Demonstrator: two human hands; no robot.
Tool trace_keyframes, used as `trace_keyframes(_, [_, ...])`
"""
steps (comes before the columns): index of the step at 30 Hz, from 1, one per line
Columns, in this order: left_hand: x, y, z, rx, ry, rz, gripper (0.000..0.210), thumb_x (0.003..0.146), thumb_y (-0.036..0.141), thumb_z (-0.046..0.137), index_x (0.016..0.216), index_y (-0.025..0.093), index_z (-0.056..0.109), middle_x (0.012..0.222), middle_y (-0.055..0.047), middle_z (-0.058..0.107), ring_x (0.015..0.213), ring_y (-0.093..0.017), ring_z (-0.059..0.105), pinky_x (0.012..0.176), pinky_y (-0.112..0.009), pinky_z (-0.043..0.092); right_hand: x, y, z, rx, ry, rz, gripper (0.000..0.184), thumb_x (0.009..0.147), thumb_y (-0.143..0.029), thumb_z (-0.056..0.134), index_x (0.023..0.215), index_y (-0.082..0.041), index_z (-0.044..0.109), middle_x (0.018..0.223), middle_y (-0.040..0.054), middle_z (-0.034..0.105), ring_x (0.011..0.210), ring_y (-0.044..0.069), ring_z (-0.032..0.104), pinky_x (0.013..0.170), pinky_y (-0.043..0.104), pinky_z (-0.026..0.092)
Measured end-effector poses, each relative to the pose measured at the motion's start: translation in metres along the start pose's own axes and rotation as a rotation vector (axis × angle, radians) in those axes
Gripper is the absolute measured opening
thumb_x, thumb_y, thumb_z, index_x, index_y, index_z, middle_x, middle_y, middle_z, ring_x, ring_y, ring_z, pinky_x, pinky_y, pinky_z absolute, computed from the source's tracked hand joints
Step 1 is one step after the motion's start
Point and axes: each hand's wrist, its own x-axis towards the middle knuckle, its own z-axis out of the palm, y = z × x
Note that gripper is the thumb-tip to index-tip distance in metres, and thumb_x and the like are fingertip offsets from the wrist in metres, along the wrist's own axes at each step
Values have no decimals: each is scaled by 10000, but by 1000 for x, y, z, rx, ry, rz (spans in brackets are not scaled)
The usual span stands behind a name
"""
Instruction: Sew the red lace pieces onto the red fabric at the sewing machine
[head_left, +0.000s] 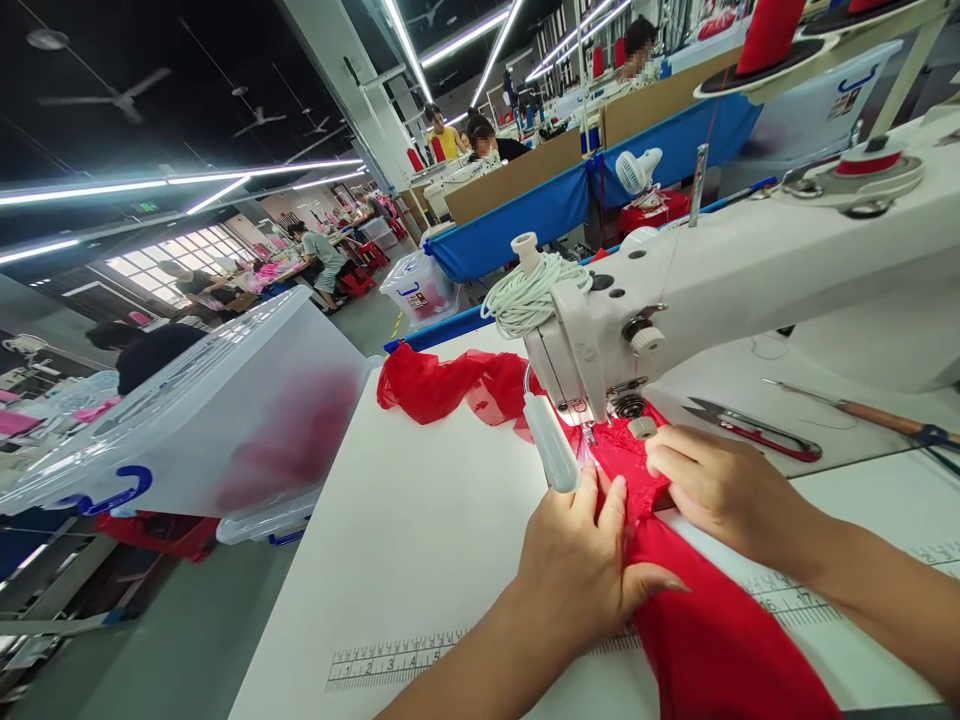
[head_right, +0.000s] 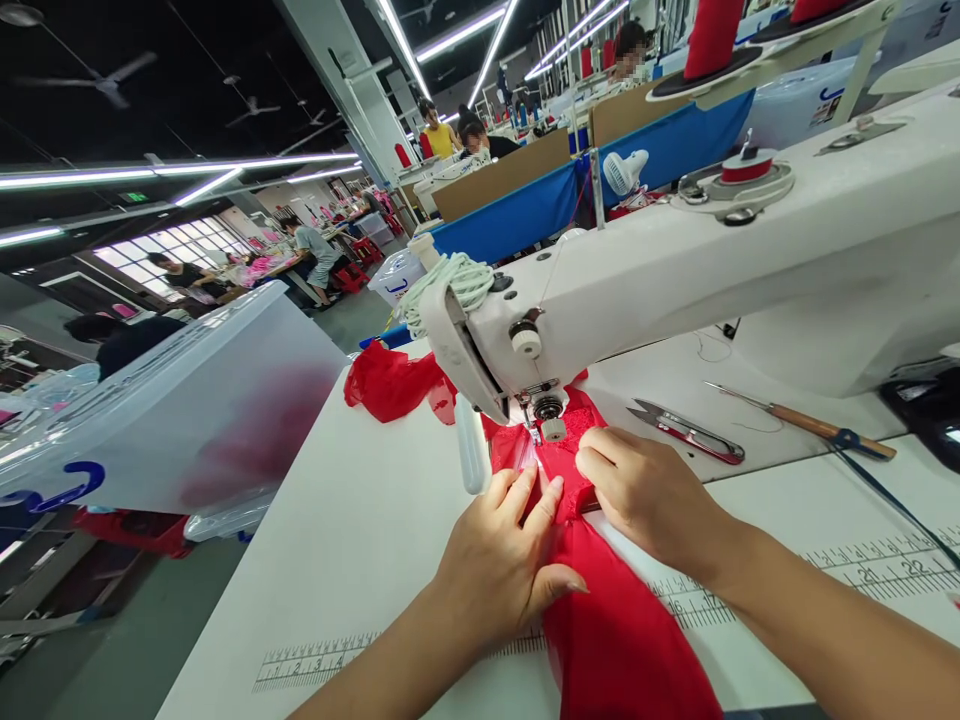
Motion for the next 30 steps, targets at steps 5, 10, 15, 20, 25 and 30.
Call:
trace_keyframes(5, [2,-4,1,5,-4,-7,928,922,718,63,1220,54,639,1041,-222,671,746,-261,632,629,-390,543,0,1,2,-22,-13,-1,300,717,83,367,677,-207,433,675,-5,459,573,131,394,527,254,316])
trace_keyframes(10, [3,-8,1,21,-12,-12,897,916,741,128,1216,65,635,1031,-214,670,781,-272,634,596,-372,535,1,1,4,-26,-17,-4,303,735,86,366,661,-200,428,673,-5,437,579,128,379,526,250,311])
trace_keyframes(15, [4,-10,1,34,-25,-37,922,930,694,22,1231,67,627,1060,-226,659,825,-285,644,566,-359,524,4,2,3,16,-8,9,296,781,61,369,678,-201,460,678,-3,453,572,126,399,523,245,328])
trace_keyframes(20, [3,-7,-1,18,-38,-21,922,912,739,88,1245,59,614,1082,-219,648,921,-296,644,696,-387,562,5,1,3,38,-7,31,290,814,36,360,734,-199,510,681,-3,473,568,126,423,519,241,339])
trace_keyframes(25, [0,-3,-2,45,27,5,921,898,764,139,1224,67,645,1094,-207,675,999,-313,645,845,-429,553,3,1,2,34,-29,39,283,829,28,358,775,-179,543,695,3,494,577,123,441,511,238,336])
trace_keyframes(30, [0,-3,-1,67,33,-2,906,901,764,159,1211,76,660,1076,-200,689,999,-323,649,839,-431,549,3,1,3,40,-27,44,279,835,31,358,756,-176,528,688,-1,466,577,124,423,518,241,344])
